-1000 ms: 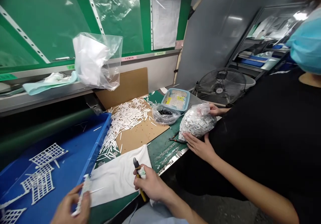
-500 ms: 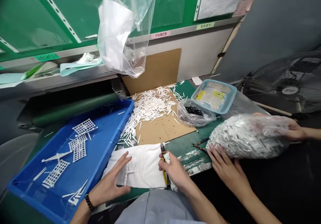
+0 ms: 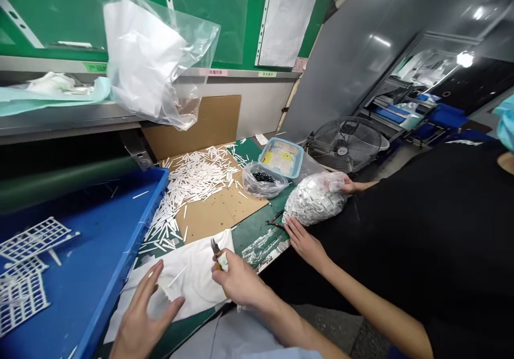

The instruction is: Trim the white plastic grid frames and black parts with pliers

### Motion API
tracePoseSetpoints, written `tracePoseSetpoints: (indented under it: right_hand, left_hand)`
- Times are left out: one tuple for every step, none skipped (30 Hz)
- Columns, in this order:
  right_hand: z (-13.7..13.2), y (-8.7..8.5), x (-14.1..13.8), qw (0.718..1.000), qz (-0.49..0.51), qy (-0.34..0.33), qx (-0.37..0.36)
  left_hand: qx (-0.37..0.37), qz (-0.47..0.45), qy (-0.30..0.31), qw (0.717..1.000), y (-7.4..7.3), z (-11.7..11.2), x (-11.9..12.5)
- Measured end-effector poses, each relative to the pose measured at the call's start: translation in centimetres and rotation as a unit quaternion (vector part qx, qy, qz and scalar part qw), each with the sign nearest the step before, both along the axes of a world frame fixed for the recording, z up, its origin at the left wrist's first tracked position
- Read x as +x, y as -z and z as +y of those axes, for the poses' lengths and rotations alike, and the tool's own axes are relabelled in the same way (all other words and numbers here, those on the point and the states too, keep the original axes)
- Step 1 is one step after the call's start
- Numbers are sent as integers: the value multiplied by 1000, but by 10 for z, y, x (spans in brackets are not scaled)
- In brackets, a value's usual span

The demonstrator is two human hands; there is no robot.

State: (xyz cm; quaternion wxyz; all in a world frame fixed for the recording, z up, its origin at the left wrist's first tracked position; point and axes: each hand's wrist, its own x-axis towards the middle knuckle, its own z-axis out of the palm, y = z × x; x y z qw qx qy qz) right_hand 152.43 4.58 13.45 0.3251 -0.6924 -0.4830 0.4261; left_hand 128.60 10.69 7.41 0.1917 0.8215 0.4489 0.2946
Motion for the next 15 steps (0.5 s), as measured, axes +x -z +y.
tracePoseSetpoints:
  right_hand:
    - [4,-1,-4,1000,-14,-11,-1]
    - [8,-1,-8,999,-29,-24,0]
    - [12,-1,-12,998,-45,-38,1]
    - [16,0,-17,997,-57,-54,1]
    - [19,1,-21,995,-67,-72,2]
    - [21,2,-26,993,-74,-91,1]
    - [21,3,-30,991,-78,-110,-2]
    - [20,5,-34,989,-80,-127,-5]
    - [19,8,-37,987,-81,-142,-8]
    - [19,12,-38,984,-83,-155,-12]
    - [18,16,-39,982,-89,-168,-18]
    - [19,20,-40,978,-106,-179,-29]
    - [20,24,-40,971,-132,-193,-44]
    - [20,28,-40,963,-159,-210,-58]
    - [21,31,-41,952,-186,-231,-71]
  left_hand:
    - [-5,-12,-8,1000,9,0,5]
    - [-10,-20,-13,1000,17,1,9]
    - [-12,-27,-18,999,25,1,13]
    - [-11,-36,-24,999,29,1,15]
    - [-9,-49,-31,998,31,-1,16]
    - [-9,-63,-39,997,31,-5,15]
    - [-14,-81,-48,995,28,-9,14]
    - [-23,-100,-58,993,24,-14,13]
    - [-41,-120,-67,990,21,-18,12]
    - [-56,-140,-73,986,20,-21,11]
    - [-71,-149,-81,983,20,-23,11]
    - [-81,-152,-91,981,23,-24,10]
    - [-90,-152,-100,979,26,-24,10]
    - [-98,-149,-108,978,30,-24,9]
    - [-105,-148,-115,977,34,-24,8]
